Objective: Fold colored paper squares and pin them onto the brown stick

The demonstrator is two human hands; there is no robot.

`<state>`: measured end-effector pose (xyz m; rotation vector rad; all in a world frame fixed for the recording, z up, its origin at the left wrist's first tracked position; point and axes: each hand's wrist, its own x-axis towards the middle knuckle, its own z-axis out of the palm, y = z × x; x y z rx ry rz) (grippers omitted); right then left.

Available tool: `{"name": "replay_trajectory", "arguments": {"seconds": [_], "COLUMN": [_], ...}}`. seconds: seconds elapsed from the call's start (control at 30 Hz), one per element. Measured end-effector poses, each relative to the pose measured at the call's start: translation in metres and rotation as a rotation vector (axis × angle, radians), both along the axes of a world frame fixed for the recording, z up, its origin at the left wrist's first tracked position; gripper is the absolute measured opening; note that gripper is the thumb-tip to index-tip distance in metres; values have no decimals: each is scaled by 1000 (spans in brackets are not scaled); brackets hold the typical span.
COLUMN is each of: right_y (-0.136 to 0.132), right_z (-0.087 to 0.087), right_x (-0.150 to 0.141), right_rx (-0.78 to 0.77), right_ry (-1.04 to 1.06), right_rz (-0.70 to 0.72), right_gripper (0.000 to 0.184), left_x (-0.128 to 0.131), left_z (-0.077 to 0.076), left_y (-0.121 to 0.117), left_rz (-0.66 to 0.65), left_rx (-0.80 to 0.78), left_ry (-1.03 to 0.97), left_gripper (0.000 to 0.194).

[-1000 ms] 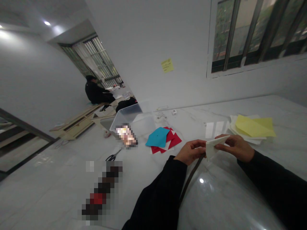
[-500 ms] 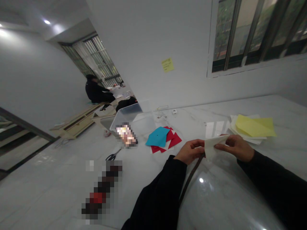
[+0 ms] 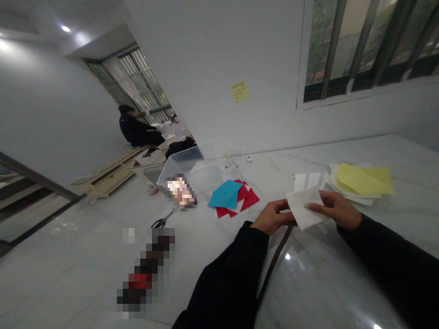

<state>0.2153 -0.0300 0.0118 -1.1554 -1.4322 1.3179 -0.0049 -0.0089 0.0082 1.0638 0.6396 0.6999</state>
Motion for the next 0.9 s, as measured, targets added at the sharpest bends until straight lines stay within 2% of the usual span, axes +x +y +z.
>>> {"name": "replay_trajectory", "arguments": {"seconds": [0.33,0.67,0.9], "right_y": [1,8,11], "right_z": [-2,-5,-9], "right_x": [1,8,13], "right_rx": [27,48,53], "right_ry": [-14,8,-24], "right_rz": [-41,-74,-94], "right_gripper": [47,44,39], "left_x": [5,1,-3], "left_z": [-9,-13,-8], "left_y": [2,7,10], "left_rz": [29,104,176], "left_rx": [-57,-138,-131], "left_ry": [-96,-123,-132], "left_gripper": [64,54,51]}}
